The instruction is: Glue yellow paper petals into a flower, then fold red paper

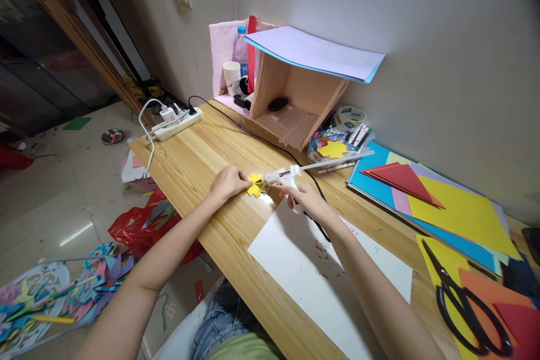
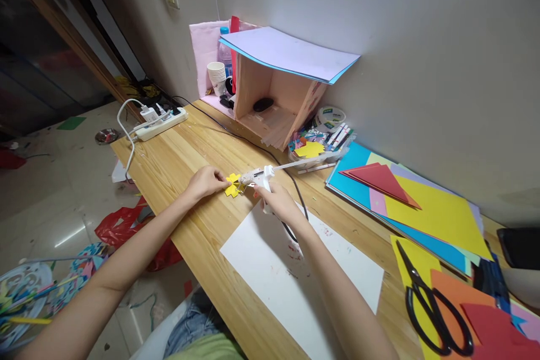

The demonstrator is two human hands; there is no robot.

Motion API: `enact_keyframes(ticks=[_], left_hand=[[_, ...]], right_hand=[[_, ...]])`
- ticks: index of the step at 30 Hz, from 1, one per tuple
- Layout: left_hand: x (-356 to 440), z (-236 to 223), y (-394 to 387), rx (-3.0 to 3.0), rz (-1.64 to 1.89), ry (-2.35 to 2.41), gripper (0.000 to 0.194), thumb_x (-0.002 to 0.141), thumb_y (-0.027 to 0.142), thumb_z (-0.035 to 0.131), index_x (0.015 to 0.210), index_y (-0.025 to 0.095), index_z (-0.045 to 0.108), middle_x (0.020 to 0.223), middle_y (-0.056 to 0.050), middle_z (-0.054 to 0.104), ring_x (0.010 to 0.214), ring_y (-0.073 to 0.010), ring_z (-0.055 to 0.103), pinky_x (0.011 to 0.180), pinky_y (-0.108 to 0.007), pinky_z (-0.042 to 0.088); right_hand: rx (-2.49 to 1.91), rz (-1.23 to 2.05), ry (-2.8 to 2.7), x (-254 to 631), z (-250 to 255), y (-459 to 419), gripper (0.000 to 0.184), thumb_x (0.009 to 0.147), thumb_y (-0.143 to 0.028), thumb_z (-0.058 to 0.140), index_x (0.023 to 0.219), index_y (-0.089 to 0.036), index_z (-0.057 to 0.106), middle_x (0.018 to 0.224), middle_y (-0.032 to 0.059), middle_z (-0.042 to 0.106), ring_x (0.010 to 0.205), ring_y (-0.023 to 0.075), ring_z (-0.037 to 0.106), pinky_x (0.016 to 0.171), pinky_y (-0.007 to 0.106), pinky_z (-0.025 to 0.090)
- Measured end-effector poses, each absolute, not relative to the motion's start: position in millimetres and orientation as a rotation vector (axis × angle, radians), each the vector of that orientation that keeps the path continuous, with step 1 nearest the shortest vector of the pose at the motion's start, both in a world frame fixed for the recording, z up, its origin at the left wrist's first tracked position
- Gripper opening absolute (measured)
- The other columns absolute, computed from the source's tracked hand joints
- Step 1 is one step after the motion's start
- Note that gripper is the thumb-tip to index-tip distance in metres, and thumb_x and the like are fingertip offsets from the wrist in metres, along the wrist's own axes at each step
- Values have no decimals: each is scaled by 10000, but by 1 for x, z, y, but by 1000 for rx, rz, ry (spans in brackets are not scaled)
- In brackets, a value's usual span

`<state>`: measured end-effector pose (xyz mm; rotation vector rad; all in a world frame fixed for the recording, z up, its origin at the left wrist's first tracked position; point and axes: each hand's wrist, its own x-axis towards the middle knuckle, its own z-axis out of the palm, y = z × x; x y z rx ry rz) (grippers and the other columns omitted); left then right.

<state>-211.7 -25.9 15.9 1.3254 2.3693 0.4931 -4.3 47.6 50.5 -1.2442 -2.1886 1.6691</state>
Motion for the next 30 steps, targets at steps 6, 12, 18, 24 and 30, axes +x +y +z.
enact_keyframes(ticks=[6,12,18,24,30], left_hand=[[-213,12,-25,1364,718,2258,281,572,320,699,805,181,625,779,-26,653,702,-160,585,557,-230,394],[-221,5,-26,1234,823,2078,254,571,331,694,735,151,624,651,-1,613,596,-131,558,535,-231,408],[-222,15,-31,920,1114,1692,305,651,375,653,794,113,590,787,-67,677,687,-152,627,639,-267,499],[-215,17,-32,577,1294,1439,350,666,319,689,941,119,604,963,-104,675,799,-150,646,705,-237,521],[-211,8,-29,586,1331,1415,448,607,348,741,972,118,621,972,-105,675,787,-154,645,694,-239,525]], right_hand=[[-1223,1688,-2045,5,51,51,379,790,-456,412,735,-134,604,438,-13,522,428,109,449,470,223,347],[-1228,1599,-1964,11,55,53,428,796,-453,397,506,-167,527,424,5,520,431,111,441,501,234,356],[-1154,1546,-1922,8,49,54,513,823,-481,362,433,-171,487,430,21,507,435,110,433,502,230,356],[-1080,1543,-1801,2,42,48,514,836,-467,365,437,-169,489,448,27,513,452,112,436,524,233,365],[-989,1569,-1642,0,26,43,400,853,-433,363,687,-147,587,476,-9,506,505,121,466,585,238,379]])
